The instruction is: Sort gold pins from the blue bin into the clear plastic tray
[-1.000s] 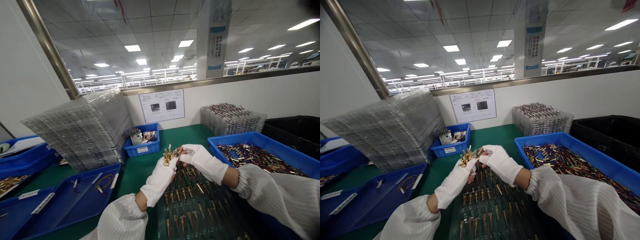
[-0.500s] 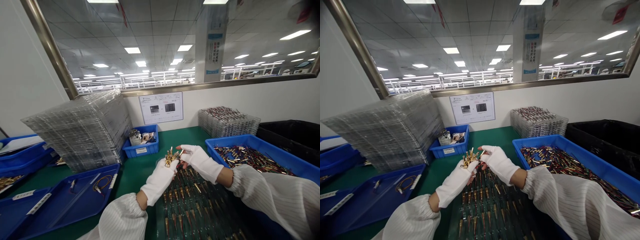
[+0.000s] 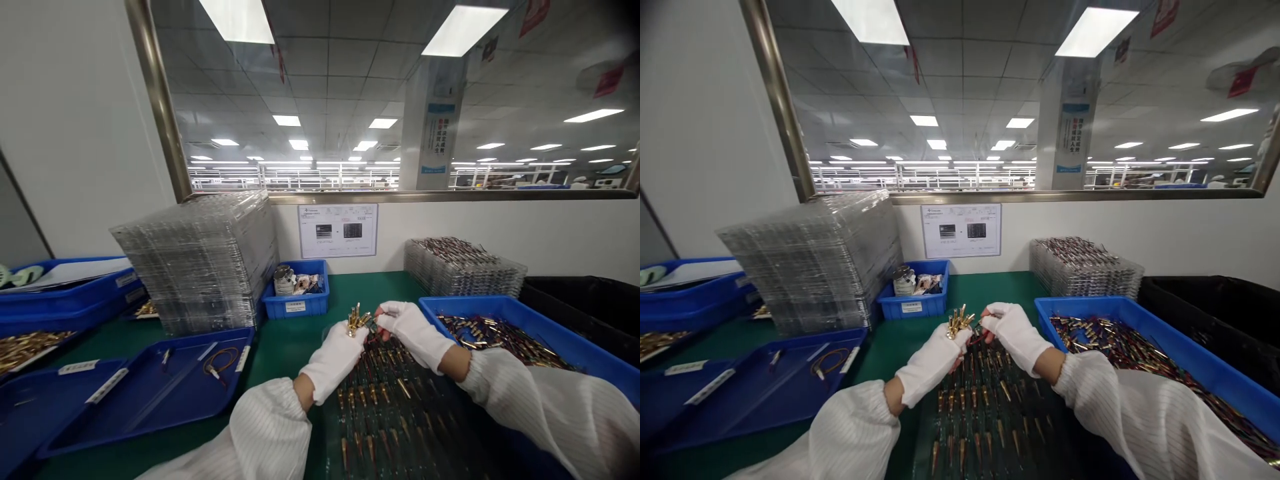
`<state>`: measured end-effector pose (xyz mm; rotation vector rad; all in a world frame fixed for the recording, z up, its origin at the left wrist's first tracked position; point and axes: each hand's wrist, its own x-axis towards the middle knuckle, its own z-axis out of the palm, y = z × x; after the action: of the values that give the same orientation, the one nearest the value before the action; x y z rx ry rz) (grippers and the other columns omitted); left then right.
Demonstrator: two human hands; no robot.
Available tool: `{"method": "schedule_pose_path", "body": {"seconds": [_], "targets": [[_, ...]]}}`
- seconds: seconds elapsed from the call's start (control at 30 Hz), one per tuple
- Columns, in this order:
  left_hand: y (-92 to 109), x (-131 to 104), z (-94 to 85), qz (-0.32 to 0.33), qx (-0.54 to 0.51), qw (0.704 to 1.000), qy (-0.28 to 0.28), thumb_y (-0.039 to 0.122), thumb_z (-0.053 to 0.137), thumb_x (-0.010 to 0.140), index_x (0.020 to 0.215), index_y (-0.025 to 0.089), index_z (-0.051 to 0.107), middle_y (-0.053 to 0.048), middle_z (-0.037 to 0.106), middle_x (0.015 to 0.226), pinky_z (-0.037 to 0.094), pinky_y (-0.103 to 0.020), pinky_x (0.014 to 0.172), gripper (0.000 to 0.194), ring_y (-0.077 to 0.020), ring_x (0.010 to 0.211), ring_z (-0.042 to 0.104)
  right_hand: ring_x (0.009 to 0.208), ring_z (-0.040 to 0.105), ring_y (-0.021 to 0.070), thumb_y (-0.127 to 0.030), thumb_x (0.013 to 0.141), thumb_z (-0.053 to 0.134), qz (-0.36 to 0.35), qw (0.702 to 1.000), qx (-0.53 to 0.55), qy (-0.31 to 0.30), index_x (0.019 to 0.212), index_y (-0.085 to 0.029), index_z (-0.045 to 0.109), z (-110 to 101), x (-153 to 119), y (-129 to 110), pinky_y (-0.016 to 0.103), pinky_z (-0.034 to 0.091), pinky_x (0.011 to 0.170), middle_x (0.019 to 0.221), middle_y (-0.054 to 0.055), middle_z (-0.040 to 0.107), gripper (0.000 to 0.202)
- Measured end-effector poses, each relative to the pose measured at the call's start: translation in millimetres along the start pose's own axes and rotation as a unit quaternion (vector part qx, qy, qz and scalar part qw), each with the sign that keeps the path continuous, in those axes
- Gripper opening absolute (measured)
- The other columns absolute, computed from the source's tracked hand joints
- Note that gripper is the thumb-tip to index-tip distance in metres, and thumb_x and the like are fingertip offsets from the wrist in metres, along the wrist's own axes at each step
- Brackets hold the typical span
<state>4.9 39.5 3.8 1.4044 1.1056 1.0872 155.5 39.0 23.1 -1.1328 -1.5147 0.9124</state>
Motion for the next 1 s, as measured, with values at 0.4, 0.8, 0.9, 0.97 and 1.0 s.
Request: {"method": "schedule_pose_path", "body": {"seconds": [0.4, 0.8, 0.9, 0.97, 1.0], "targets": [[8, 5, 4.3, -0.013, -0.01, 1.0, 0.014, 0.039, 0.045, 0.069, 0.064, 0.018, 0.04, 0.008, 0.033, 0.04, 0.022, -0.016, 0.03, 0.022, -0.0043, 0.029, 0.03, 0.083, 0.053, 0.0176, -0.022, 0.064, 0.053, -0.114, 0.969, -0.211, -0.06, 0.07, -0.021, 0.058, -34, -26, 21, 0.03, 0.041, 0.076, 0.079, 0.003, 0.06, 0.008], [9, 2, 7.9, 0.002, -0.013, 1.0, -0.022, 0.04, 0.047, 0.068, 0.064, 0.019, 0.036, 0.011, 0.029, 0.038, 0.021, -0.016, 0.027, 0.024, -0.004, 0.025, 0.027, 0.083, 0.052, 0.0157, -0.014, 0.07, 0.044, -0.173, 0.912, -0.326, -0.178, 0.075, -0.02, 0.061, -44, -62, -21, 0.027, 0.038, 0.079, 0.084, 0.003, 0.061, 0.019], [11, -1, 7.8, 0.004, -0.013, 0.999, -0.03, 0.041, 0.049, 0.066, 0.065, 0.019, 0.036, 0.011, 0.031, 0.039, 0.023, -0.016, 0.028, 0.026, -0.0041, 0.026, 0.029, 0.079, 0.055, 0.0154, -0.013, 0.064, 0.05, -0.136, 0.927, -0.3, -0.18, 0.066, -0.022, 0.062, -44, -62, -19, 0.025, 0.04, 0.076, 0.078, 0.001, 0.063, 0.015], [12, -2, 7.7, 0.004, -0.012, 0.999, -0.034, 0.042, 0.051, 0.064, 0.064, 0.019, 0.036, 0.011, 0.032, 0.039, 0.023, -0.016, 0.028, 0.027, -0.004, 0.026, 0.029, 0.078, 0.055, 0.0151, -0.013, 0.062, 0.051, -0.131, 0.931, -0.295, -0.173, 0.062, -0.022, 0.063, -46, -61, -18, 0.024, 0.041, 0.074, 0.076, 0.0, 0.064, 0.014], [13, -2, 7.8, 0.005, -0.011, 0.999, -0.035, 0.042, 0.051, 0.064, 0.064, 0.019, 0.036, 0.011, 0.032, 0.039, 0.023, -0.016, 0.028, 0.028, -0.0038, 0.026, 0.029, 0.078, 0.055, 0.015, -0.014, 0.062, 0.051, -0.131, 0.932, -0.294, -0.165, 0.062, -0.022, 0.063, -48, -60, -18, 0.023, 0.041, 0.074, 0.076, 0.0, 0.064, 0.014]]}}
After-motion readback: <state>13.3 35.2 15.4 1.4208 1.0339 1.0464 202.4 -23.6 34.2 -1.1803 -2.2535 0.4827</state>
